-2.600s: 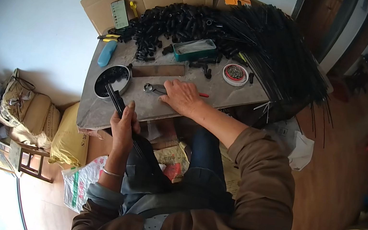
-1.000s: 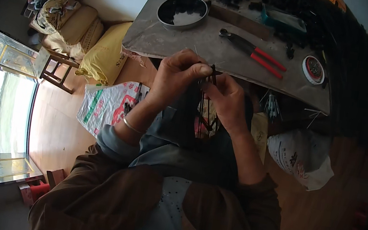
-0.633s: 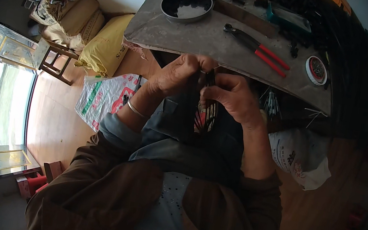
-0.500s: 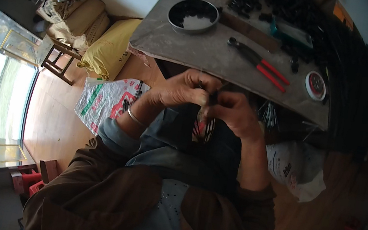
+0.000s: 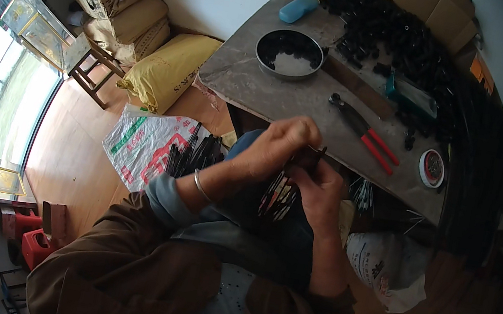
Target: Manually assembling umbrella ribs by inserting metal wires into plastic connectors and securing them with pliers.
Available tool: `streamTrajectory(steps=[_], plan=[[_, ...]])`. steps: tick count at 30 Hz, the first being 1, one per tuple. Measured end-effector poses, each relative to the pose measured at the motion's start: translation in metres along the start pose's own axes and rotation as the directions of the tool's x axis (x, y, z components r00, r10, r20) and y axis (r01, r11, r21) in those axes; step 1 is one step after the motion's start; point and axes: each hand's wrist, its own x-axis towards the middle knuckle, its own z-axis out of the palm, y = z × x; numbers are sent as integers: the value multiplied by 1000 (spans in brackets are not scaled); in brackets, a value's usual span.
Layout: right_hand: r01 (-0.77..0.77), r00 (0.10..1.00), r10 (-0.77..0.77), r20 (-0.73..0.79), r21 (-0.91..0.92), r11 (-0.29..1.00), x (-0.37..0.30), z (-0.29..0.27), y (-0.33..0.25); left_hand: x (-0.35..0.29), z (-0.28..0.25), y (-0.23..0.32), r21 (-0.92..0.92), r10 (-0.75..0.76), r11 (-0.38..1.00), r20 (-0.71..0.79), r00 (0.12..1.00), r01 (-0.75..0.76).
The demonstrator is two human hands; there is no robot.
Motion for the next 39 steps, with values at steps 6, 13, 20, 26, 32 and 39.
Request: streamTrajectory(steps=[6, 13, 20, 26, 32, 39], plan=[[-3, 1000, 3, 15, 53, 999, 3, -1, -1, 97, -95, 28, 932, 577, 352, -141, 804, -89], [-109, 994, 106, 43, 100, 989, 9, 3, 1, 154, -167, 44, 946, 283, -325, 102, 954, -5], [-107, 993, 100, 59, 127, 986, 18, -3, 4, 141, -129, 50, 973, 400, 181, 64, 914, -147], [-156, 985, 144, 91, 146, 977, 29, -1, 5, 62, -55, 49, 265, -315, 921, 77, 946, 285], [-128, 985, 108, 131, 150, 980, 19, -7, 6, 32, -38, 31, -5, -432, 902, 38, 901, 432], [-100, 985, 77, 157, 151, 983, 8, -6, 5, 19, -32, 29, -59, -457, 884, 103, 883, 464]])
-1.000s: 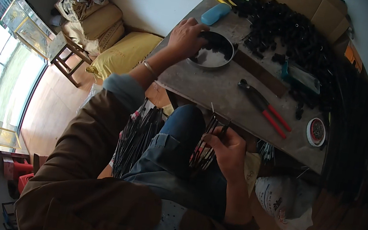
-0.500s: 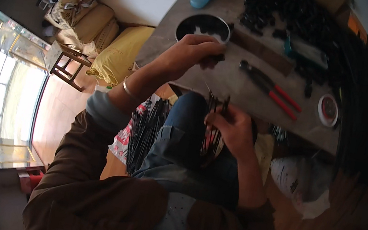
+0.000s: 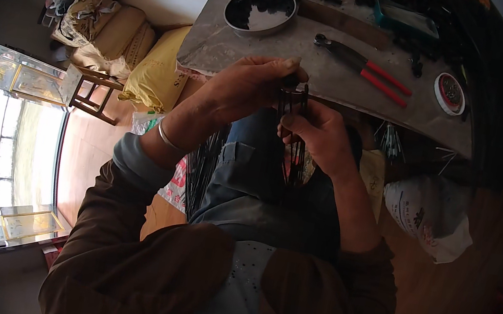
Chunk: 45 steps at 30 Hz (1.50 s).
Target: Manually assembling umbrella ribs by inserting metal wires into plastic connectors and securing them with pliers.
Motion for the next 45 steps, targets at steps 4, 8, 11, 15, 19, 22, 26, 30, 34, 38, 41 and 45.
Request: streamTrajectory(steps=[4, 8, 11, 15, 19, 22, 26, 30, 34, 38, 41, 45], plan=[[7, 1000, -7, 1, 18, 1000, -4, -1, -1, -1, 5, -1, 30, 23, 999, 20, 1000, -23], [17, 1000, -17, 3, 20, 1000, -4, -3, 1, -2, 8, -1, 63, 35, 997, -2, 999, -35], [23, 1000, -23, 7, 19, 1000, -3, -3, 0, 0, 11, -4, 80, 60, 995, -60, 996, -55], [17, 1000, -16, -17, 36, 999, -2, 0, -1, -1, 13, -4, 123, 85, 990, -108, 990, -72], [7, 999, -6, -46, 17, 1000, -2, -1, -1, -3, 15, -2, 170, 120, 980, -113, 986, -100], [3, 999, -2, -35, 35, 999, -1, -2, -2, -4, 14, 1, 270, 153, 955, -106, 982, -120], [-8, 996, 15, -93, 77, 997, -2, -3, -2, -9, 15, 3, 436, 283, 855, 59, 957, -280], [-1, 991, 2, -135, 8, 1000, -4, -1, -6, -9, 16, -3, 431, 334, 838, 82, 939, -336], [44, 978, -24, -205, 94, 995, -6, -6, -9, -9, 12, -1, 359, 299, 884, 63, 952, -301], [137, 975, -153, -164, -102, 985, -9, -1, -12, -9, 12, -5, 296, 295, 909, 35, 955, -292], [85, 971, -131, -199, -228, 970, -10, 0, -16, -9, 14, -10, 241, 318, 918, 25, 948, -314], [51, 966, -95, -239, -183, 982, -9, 1, -14, -9, 15, -18, 267, 369, 894, 15, 929, -360]])
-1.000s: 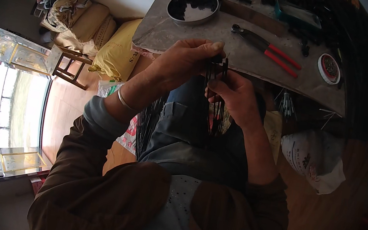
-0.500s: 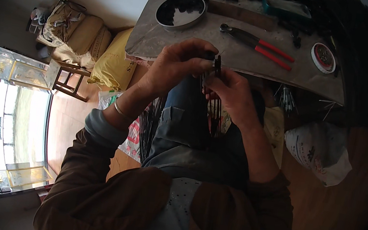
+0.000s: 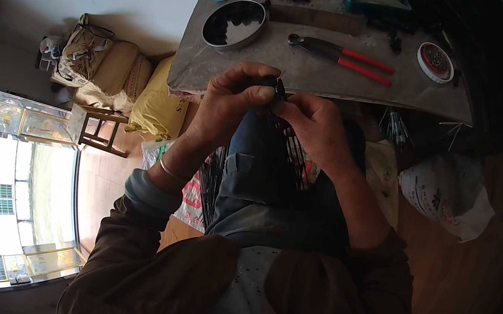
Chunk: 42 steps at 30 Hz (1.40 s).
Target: Manually assembling umbrella ribs by inserting metal wires into plastic connectors and securing them with pliers.
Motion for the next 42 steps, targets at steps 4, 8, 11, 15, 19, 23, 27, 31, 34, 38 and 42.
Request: streamTrajectory(steps=[4, 8, 11, 15, 19, 23, 27, 31, 34, 38, 42], plan=[[-48, 998, 48, -30, 21, 999, -2, 3, -7, -6, 1, -1, -26, 23, 999, -16, 1000, -24], [-114, 991, 105, 88, 102, 988, 2, -6, -7, -11, 2, 0, -39, 13, 999, 31, 999, -12], [-151, 978, 123, 167, 169, 974, 3, -9, -9, -11, 8, 2, -22, 40, 999, 55, 998, -39], [-140, 985, 120, 125, 170, 975, 0, -4, -7, -14, 10, -8, -1, 79, 997, 54, 995, -80], [-246, 965, 217, 145, 227, 942, -4, -10, -11, -18, 15, -11, -93, 79, 993, 134, 988, -67], [-241, 955, 182, 236, 249, 938, -3, -9, -12, -16, 20, -11, -272, 32, 962, 166, 986, 15], [-154, 987, 147, 65, 127, 980, 5, 1, -1, -10, 36, -15, -228, -19, 974, -151, 988, -16], [-161, 985, 148, 84, 170, 972, 12, 4, 2, -7, 30, -26, 165, 156, 982, -450, 879, -90], [-156, 986, 146, 76, 157, 975, 8, 8, 1, -11, 32, -25, 406, 308, 906, -433, 847, -121], [-46, 999, 41, 28, 175, 984, 5, 13, 6, -12, 41, -7, 676, 437, 728, -327, 838, -116], [50, 998, -53, -28, -89, 995, -2, 18, 5, -16, 39, 0, 805, 472, 585, -241, 848, -97]])
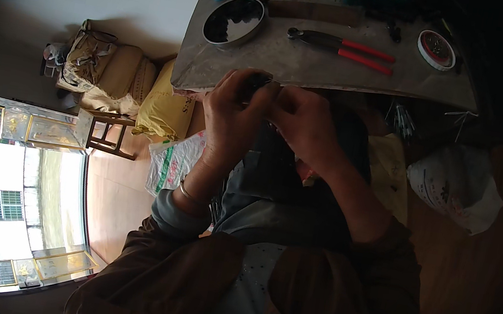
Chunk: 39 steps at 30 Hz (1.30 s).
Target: Manually assembling umbrella ribs by inserting metal wires into plastic connectors and securing them with pliers.
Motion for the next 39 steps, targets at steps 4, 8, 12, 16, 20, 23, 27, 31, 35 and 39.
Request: streamTrajectory(steps=[4, 8, 12, 16, 20, 23, 27, 31, 35, 39], plan=[[96, 995, -93, 21, -232, 968, -4, -2, -16, -1, -13, -5, -106, -79, 991, 70, 994, 87], [73, 997, -72, 14, -51, 996, -6, -7, -9, 3, -19, -4, -232, -86, 966, 136, 987, 116], [19, 992, -39, 122, 164, 986, -2, -8, 10, 5, -24, -5, -333, -98, 921, 299, 949, 200], [-38, 979, 14, 201, 119, 992, -5, -8, 4, 10, -37, -11, -437, 46, 884, 430, 902, 163], [-48, 974, 25, 226, 95, 994, -7, -12, 9, 12, -37, -19, -456, 65, 857, 556, 829, 239], [-60, 964, 39, 263, 71, 996, -7, -12, 7, 10, -35, -20, -502, 123, 842, 536, 835, 198], [-10, 990, 6, 143, 22, 1000, -7, -13, -10, 0, -27, -13, -718, 57, 631, 421, 905, 294], [172, 985, -171, 25, -73, 982, -8, -4, -33, -4, -18, -23, -754, -80, 588, 305, 949, 292], [364, 931, -364, 23, -102, 926, 6, 8, -40, -10, -15, -12, -624, -266, 699, 226, 937, 349], [410, 912, -410, 24, -139, 902, 11, 17, -38, -13, -13, -12, -666, -326, 663, 154, 933, 342]])
